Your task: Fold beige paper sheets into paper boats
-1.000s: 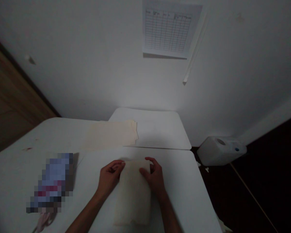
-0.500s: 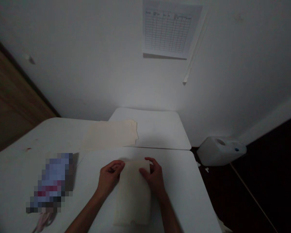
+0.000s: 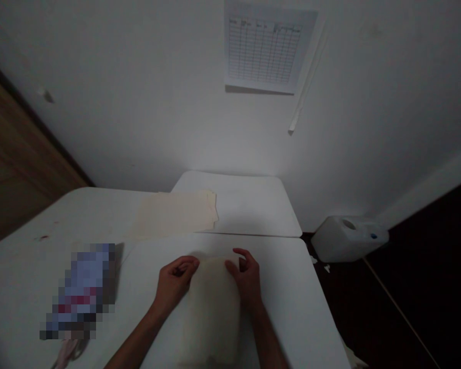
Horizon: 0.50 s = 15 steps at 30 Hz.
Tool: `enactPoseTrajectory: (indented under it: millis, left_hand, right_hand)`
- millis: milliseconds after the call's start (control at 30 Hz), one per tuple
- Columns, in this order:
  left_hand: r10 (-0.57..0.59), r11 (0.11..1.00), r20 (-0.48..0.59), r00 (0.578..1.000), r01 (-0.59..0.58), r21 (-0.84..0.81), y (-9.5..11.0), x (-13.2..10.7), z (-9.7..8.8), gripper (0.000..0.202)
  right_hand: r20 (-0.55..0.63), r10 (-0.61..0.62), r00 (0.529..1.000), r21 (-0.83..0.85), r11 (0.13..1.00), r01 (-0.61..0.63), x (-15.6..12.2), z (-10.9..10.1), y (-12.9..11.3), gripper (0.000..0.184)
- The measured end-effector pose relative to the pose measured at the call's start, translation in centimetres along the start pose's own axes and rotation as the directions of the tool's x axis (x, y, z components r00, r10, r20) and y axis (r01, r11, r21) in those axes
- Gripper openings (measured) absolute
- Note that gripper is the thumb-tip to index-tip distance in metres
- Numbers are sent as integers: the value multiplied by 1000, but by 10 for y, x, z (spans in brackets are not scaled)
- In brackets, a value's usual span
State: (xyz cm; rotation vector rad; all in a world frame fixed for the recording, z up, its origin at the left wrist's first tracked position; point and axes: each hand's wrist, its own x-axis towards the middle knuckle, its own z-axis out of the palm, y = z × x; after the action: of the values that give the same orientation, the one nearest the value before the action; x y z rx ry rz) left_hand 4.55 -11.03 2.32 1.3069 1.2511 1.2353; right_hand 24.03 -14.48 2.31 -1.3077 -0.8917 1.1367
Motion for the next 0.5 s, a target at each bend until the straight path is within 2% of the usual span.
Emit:
enactPoseTrajectory:
  millis: [233,500]
  left_hand:
    - [7,1000,-1,1000,-7,16,-6,1,-2,28]
    - [7,1000,-28,1000,-6,14,0,1,0,31]
  right_hand:
    - [-48,27,998,42,999,-25,2,-2,3,61]
    - [-70,30,997,52,998,-26,6,-11,-1,61]
